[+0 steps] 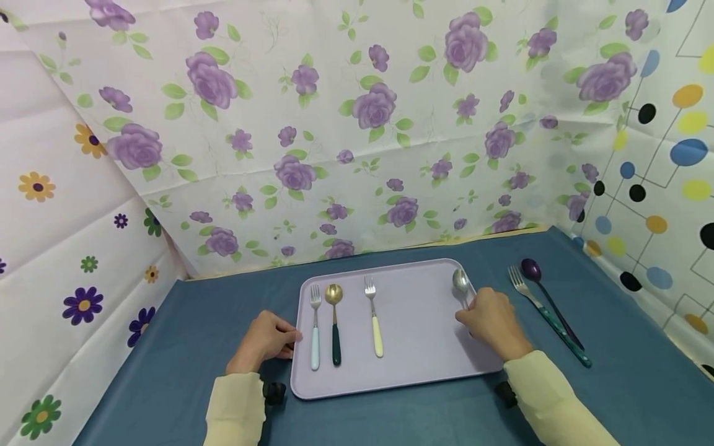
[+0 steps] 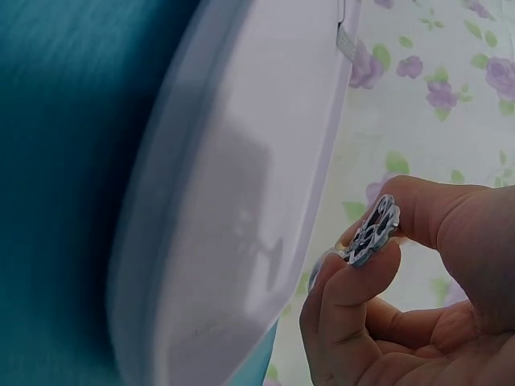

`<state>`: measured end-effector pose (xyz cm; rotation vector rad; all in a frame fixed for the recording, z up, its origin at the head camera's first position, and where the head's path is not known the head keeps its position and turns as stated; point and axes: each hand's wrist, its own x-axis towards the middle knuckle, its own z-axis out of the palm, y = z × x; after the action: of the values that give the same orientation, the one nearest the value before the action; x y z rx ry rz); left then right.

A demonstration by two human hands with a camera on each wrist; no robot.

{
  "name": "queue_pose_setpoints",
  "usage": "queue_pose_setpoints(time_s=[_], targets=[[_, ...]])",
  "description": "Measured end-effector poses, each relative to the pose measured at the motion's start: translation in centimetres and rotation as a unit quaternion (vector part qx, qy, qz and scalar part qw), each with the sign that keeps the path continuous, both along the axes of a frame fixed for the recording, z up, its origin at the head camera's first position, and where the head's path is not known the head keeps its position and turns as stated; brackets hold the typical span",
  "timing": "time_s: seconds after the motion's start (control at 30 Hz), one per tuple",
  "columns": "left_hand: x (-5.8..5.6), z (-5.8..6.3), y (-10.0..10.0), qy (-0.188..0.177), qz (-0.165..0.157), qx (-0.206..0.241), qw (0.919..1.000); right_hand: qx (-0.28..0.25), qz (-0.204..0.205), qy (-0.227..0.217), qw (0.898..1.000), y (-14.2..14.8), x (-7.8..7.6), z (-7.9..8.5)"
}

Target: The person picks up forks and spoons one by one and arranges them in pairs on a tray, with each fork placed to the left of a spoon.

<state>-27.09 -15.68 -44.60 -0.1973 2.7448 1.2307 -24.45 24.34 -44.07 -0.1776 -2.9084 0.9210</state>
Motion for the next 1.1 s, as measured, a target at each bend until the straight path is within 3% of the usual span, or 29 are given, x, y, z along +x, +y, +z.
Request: queue_pose_setpoints(time_s=[0.67, 1.1], targets=[[0.4, -0.3, -0.2, 0.003, -0.007, -0.001, 1.0000, -0.017, 0.007, -0.013, 1.000, -2.8, -0.4, -0.2], [-0.1, -0.2, -0.1, 0.008, -0.008, -0.004, 0.9999, -0.013, 0.012, 0.008, 1.000, -3.4, -0.7, -0.3]])
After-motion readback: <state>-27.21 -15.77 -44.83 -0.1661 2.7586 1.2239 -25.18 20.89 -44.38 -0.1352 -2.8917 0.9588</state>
